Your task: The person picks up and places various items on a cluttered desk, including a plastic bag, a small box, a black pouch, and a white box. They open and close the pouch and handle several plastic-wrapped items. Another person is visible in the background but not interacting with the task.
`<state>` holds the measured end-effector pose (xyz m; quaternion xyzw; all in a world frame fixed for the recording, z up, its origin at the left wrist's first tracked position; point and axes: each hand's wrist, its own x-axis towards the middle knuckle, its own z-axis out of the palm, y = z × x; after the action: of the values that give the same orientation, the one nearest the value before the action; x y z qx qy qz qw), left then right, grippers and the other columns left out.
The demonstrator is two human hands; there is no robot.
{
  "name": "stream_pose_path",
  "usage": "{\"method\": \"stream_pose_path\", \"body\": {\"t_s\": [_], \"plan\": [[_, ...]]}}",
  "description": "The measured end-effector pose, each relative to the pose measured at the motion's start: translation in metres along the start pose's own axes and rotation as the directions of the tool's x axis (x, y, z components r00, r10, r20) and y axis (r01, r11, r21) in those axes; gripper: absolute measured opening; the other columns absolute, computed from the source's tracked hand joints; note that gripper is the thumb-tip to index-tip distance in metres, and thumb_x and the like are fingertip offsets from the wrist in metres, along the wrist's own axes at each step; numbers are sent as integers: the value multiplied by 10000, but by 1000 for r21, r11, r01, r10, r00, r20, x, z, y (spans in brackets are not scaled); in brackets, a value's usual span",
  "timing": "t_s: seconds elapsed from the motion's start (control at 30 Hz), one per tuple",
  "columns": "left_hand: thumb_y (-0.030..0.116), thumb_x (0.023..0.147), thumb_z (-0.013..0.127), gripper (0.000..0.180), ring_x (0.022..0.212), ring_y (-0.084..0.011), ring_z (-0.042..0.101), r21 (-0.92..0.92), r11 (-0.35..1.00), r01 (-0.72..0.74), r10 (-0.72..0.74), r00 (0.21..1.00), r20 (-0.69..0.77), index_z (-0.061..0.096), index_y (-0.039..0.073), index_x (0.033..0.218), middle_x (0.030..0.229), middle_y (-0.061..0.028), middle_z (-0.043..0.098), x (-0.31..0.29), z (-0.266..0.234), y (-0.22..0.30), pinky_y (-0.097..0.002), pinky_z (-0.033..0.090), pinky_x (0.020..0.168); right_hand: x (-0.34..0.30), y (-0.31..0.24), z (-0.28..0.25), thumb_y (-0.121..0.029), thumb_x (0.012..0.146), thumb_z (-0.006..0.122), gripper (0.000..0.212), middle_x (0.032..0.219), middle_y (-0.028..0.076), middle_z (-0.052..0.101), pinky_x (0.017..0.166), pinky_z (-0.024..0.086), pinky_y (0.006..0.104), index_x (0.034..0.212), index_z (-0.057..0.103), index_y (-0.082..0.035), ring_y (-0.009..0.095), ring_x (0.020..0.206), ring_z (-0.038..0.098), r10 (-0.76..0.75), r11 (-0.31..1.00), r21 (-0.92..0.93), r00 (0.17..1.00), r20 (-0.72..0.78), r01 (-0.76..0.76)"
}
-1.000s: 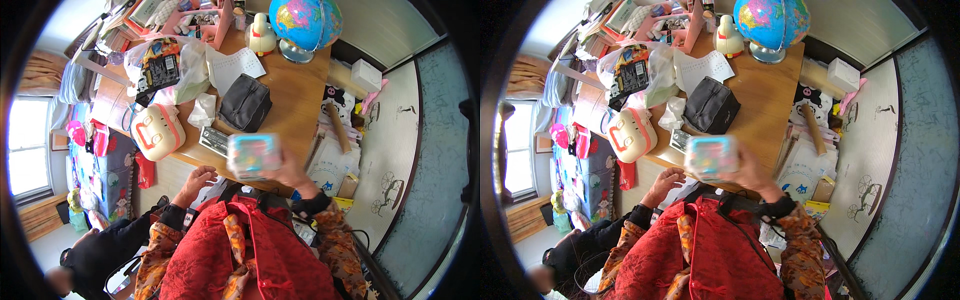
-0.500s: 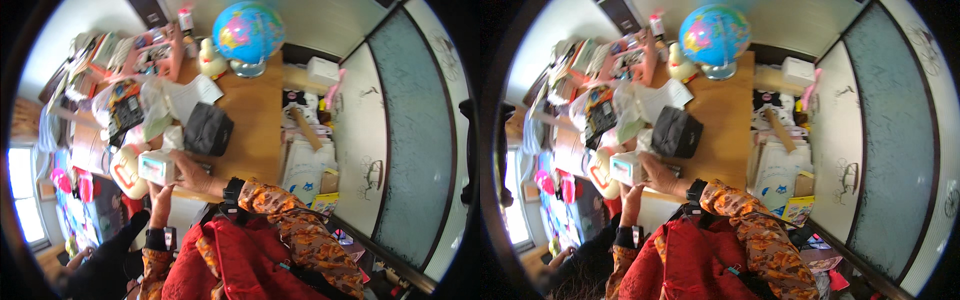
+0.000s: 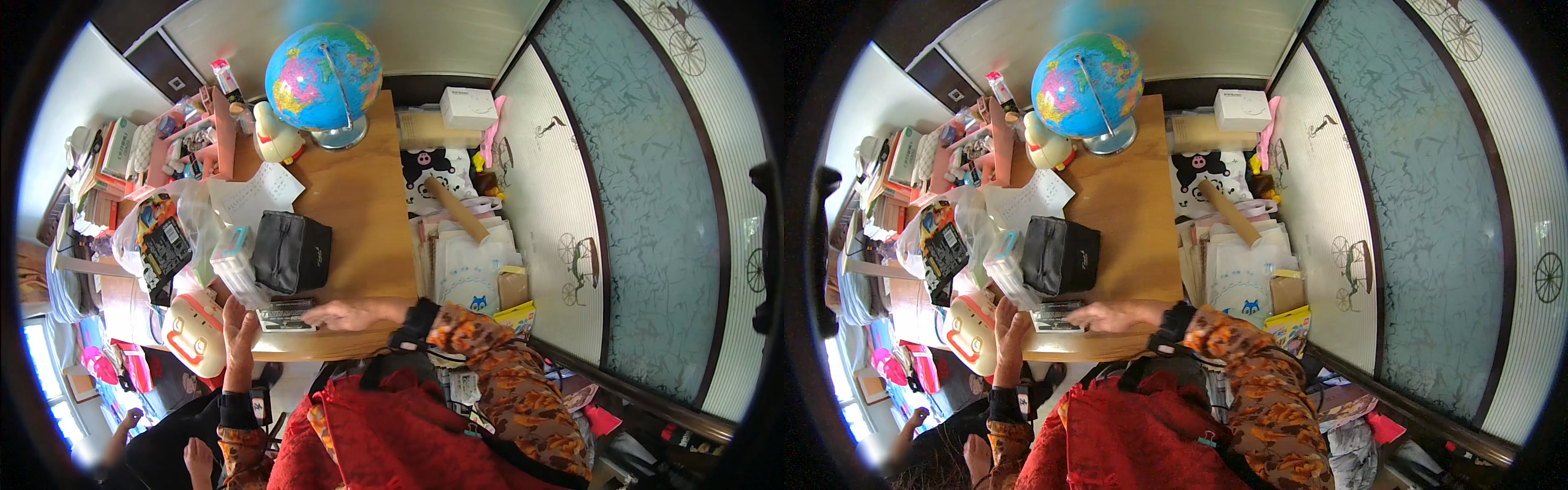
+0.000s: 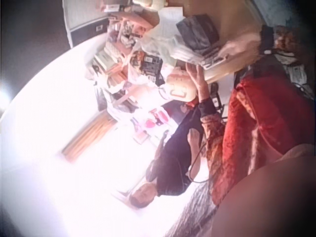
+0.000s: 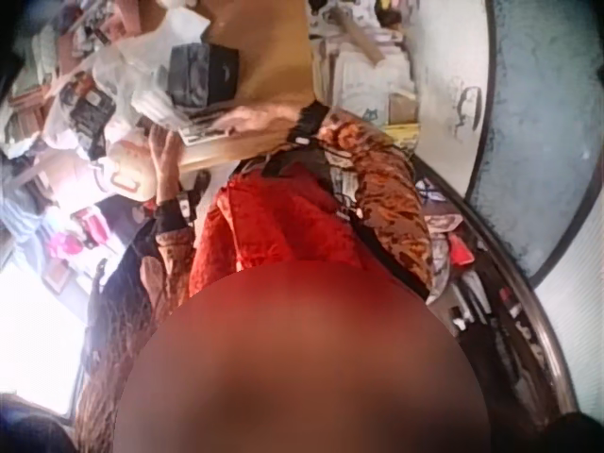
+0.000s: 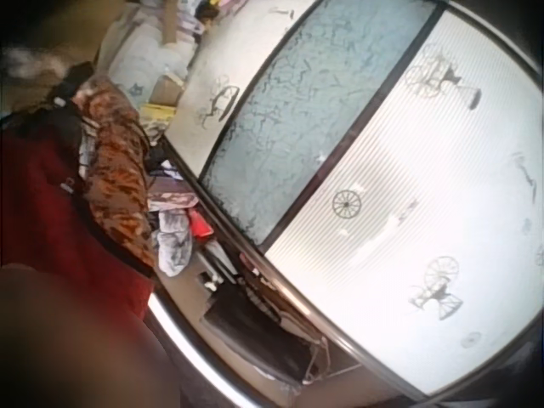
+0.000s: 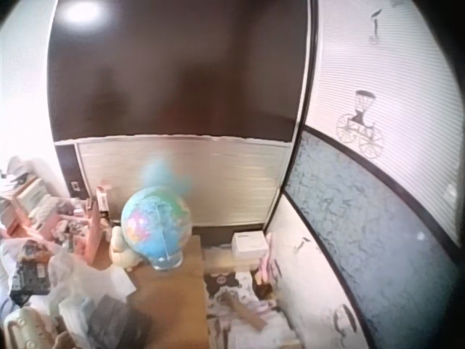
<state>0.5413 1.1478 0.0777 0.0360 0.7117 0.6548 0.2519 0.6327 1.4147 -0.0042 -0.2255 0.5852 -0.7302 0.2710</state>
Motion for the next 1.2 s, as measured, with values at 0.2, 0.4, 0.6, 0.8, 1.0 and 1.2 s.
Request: {"method": "stream_pose_path", "body": {"t_s": [0.2,0.4,0.6,0.8,1.0,1.2], "plan": [[103,890,590,660,1338,-279,399,119,977,175,-177,984,11,292,-33,1464,1440,-193,414,13,-12,-19,-383,314,1111,-137,-39,-61,-68,962,527,467,1253,135,622,1026,451,342,1420,437,-80,220,1158,587,218,974,-32,963,-156,-225],[85,861,599,605,1320,-286,434,285,939,194,-182,981,-68,389,-49,1413,1403,-185,472,12,-7,-30,-392,311,1115,-222,-57,-164,-176,919,610,331,1081,71,697,836,529,330,1231,607,-66,158,931,666,267,931,36,611,-745,-363],[46,885,564,383,1002,-166,590,148,973,177,-155,977,-149,537,-18,1262,1116,-82,612,-7,11,-17,-287,496,799,-256,-17,-317,-193,828,692,455,1031,160,661,855,507,352,1228,565,-18,301,946,648,-183,648,-93,-36,-982,-756],[72,904,559,218,895,-146,639,114,942,314,-271,918,-289,610,31,1112,978,-47,664,-27,31,-8,-271,510,738,-252,-28,-420,-202,678,811,913,1423,188,400,1078,345,485,1447,332,-92,367,1332,370,-446,176,-249,148,-883,-952],[74,920,564,105,857,-130,644,45,901,431,-391,854,-343,621,45,1003,941,-46,668,-36,58,-8,-262,523,717,-245,-47,-477,-295,541,884,1181,1501,165,295,1146,240,486,1506,222,-134,363,1408,262,-114,-137,-306,321,-940,-942],[96,915,592,88,839,-146,652,44,870,491,-447,825,-346,622,43,978,911,-62,679,-40,64,-12,-282,537,732,-247,-63,-495,-384,497,903,1216,1421,196,356,1097,277,477,1494,254,-129,386,1351,311,-69,-147,-377,390,-918,-914]]}}
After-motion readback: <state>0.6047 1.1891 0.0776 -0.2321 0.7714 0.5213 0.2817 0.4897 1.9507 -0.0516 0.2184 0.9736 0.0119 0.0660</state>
